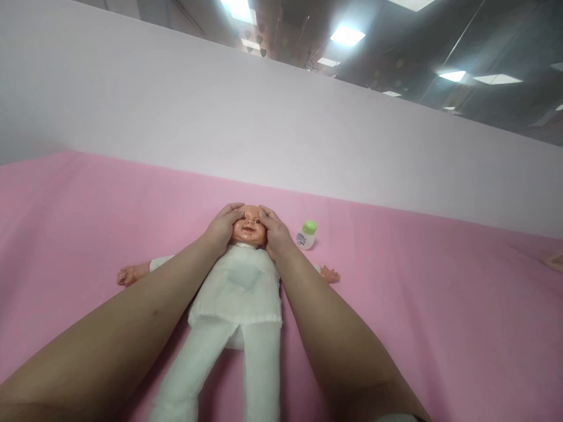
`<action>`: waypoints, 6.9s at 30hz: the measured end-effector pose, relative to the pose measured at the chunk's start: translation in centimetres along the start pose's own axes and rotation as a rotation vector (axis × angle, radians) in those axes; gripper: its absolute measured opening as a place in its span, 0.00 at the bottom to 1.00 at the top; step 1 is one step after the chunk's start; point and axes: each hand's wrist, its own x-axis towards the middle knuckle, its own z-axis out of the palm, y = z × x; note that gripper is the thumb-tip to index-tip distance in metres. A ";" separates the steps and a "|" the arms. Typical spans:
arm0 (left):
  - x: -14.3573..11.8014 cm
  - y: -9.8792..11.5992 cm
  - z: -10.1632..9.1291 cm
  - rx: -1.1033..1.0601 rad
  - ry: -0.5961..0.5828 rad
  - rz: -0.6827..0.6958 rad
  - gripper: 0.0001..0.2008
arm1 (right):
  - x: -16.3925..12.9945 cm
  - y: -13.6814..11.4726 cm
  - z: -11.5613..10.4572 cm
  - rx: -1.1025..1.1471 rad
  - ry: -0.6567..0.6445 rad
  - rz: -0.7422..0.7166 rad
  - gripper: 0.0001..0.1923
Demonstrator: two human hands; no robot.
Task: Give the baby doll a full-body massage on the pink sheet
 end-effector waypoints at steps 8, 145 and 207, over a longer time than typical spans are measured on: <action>0.0 0.1 -0.8 -0.076 -0.010 -0.034 0.22 | -0.4 -0.8 -0.7 0.120 -0.075 0.040 0.29; -3.1 1.8 -0.5 0.912 -0.143 0.319 0.24 | -5.5 -3.9 -0.8 -0.976 -0.030 -0.219 0.43; -1.6 -0.4 -2.6 0.953 -0.078 0.260 0.26 | -2.9 -2.7 -3.2 -1.067 -0.037 -0.239 0.35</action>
